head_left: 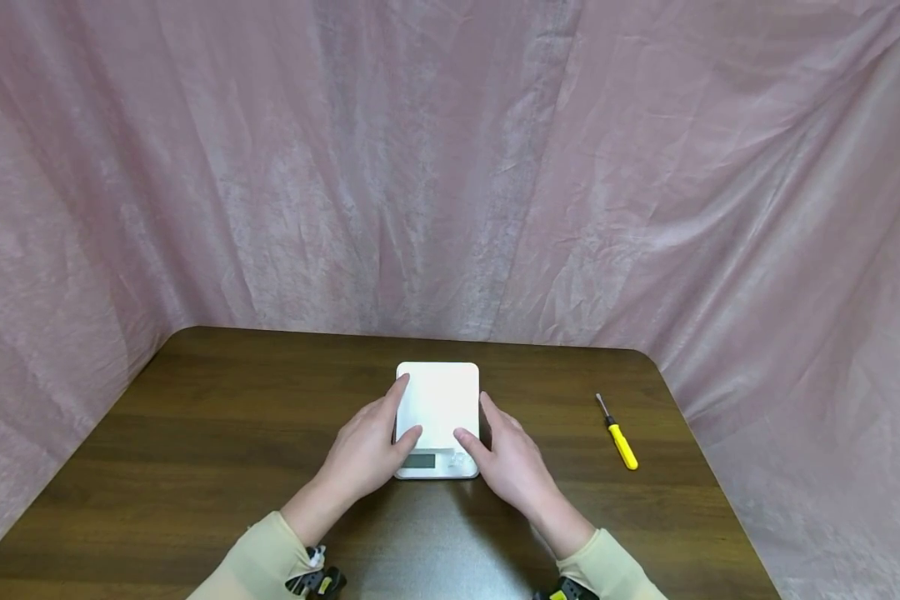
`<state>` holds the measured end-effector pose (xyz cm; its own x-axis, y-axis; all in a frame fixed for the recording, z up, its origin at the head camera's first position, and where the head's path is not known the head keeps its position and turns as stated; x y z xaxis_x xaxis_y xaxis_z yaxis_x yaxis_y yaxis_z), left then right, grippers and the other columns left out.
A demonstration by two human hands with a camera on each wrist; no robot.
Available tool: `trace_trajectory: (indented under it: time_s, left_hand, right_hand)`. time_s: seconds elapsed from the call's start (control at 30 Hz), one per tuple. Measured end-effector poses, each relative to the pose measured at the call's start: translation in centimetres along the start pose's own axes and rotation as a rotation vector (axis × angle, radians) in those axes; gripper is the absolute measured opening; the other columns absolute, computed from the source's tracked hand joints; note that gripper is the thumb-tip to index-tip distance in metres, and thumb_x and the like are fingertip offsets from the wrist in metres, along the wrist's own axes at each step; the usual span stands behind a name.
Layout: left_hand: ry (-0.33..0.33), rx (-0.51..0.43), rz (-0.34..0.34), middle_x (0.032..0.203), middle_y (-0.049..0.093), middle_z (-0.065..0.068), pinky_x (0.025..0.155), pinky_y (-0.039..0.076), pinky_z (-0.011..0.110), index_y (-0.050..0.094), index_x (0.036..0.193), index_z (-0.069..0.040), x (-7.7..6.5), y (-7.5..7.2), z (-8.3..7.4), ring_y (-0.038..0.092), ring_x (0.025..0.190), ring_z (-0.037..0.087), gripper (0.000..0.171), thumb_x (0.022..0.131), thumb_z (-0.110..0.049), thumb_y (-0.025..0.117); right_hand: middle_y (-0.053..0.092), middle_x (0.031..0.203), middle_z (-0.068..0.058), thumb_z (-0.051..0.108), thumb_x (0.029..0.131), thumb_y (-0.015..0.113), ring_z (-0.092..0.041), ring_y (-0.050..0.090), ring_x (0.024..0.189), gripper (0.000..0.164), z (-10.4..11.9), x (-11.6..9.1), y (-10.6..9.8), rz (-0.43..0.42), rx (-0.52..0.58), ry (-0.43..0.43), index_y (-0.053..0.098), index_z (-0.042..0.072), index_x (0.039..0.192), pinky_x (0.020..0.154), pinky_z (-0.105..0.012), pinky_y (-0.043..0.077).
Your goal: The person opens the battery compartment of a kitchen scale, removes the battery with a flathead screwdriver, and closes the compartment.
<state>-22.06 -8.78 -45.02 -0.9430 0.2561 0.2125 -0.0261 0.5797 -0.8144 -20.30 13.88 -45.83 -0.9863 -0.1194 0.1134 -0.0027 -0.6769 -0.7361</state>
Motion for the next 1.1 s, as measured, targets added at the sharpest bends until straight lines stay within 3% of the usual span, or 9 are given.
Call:
trace_trajectory:
  time_s: [0.13,0.3,0.47,0.63,0.8,0.93,1.1]
  left_hand:
    - [0.013,-0.026,-0.036,0.158,0.06,0.021,0.112,0.053,0.061,0.035,0.172,-0.007,0.1,-0.4,-0.5,0.061,0.14,0.042,0.085,0.103,-0.027,0.081]
    - [0.033,-0.038,-0.102,0.151,0.065,0.022,0.107,0.056,0.061,0.033,0.172,-0.008,0.2,-0.9,-0.8,0.065,0.134,0.043,0.086,0.102,-0.022,0.082]
    - [0.063,-0.064,-0.167,0.146,0.069,0.023,0.096,0.06,0.061,0.032,0.172,-0.009,0.2,-1.2,-1.0,0.07,0.127,0.042,0.088,0.101,-0.019,0.082]
    - [0.065,-0.107,-0.183,0.147,0.067,0.024,0.094,0.06,0.062,0.028,0.174,-0.013,0.3,-1.4,-1.1,0.069,0.131,0.041,0.09,0.101,-0.017,0.081]
    - [0.049,-0.138,-0.177,0.147,0.066,0.021,0.091,0.06,0.061,0.02,0.178,-0.016,0.3,-1.4,-1.2,0.069,0.127,0.041,0.102,0.099,-0.017,0.084]
    - [0.056,-0.135,-0.179,0.142,0.061,0.022,0.079,0.062,0.053,0.016,0.178,-0.015,0.3,-1.4,-1.5,0.071,0.102,0.037,0.108,0.097,-0.017,0.087]
    - [0.057,-0.134,-0.159,0.138,0.056,0.023,0.068,0.057,0.041,0.016,0.178,-0.016,0.1,-1.1,-1.5,0.06,0.079,0.025,0.108,0.097,-0.017,0.086]
  right_hand:
    - [0.055,0.164,-0.015,0.05,0.109,0.069,-0.04,0.055,0.147,0.088,0.1,0.1,-0.3,-0.04,0.037,-0.011,0.03,0.003,0.174,0.118,-0.064,0.045]
    - [0.055,0.165,-0.012,0.052,0.11,0.068,-0.033,0.075,0.12,0.091,0.0,0.2,-0.6,-0.061,0.081,-0.018,0.025,0.007,0.176,0.11,-0.061,0.053]
    - [0.057,0.163,-0.014,0.048,0.11,0.069,-0.024,0.078,0.113,0.089,0.1,0.4,-0.9,-0.085,0.127,-0.027,0.026,0.007,0.175,0.105,-0.057,0.058]
    - [0.055,0.165,-0.01,0.046,0.11,0.07,-0.025,0.076,0.118,0.089,0.1,0.5,-1.1,-0.108,0.165,-0.044,0.025,0.007,0.176,0.105,-0.056,0.058]
    - [0.048,0.167,-0.008,0.041,0.109,0.073,-0.03,0.067,0.135,0.095,0.3,0.5,-1.2,-0.106,0.249,-0.059,0.015,0.01,0.178,0.113,-0.054,0.054]
    - [0.047,0.164,-0.01,0.036,0.108,0.075,-0.032,0.06,0.144,0.096,0.5,0.5,-1.2,-0.105,0.301,-0.072,0.014,0.01,0.178,0.118,-0.05,0.05]
    - [0.046,0.159,-0.016,0.03,0.108,0.076,-0.034,0.058,0.144,0.092,0.6,0.5,-1.1,-0.105,0.314,-0.094,0.018,0.006,0.177,0.12,-0.048,0.048]
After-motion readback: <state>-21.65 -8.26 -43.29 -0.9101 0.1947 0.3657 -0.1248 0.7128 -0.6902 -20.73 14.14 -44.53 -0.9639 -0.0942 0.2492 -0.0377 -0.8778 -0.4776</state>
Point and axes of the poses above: each hand's wrist, its own x-axis towards the middle knuckle, its own y-axis out of the palm, z = x × y, the point moved 4 cm from there along x, towards the middle knuckle
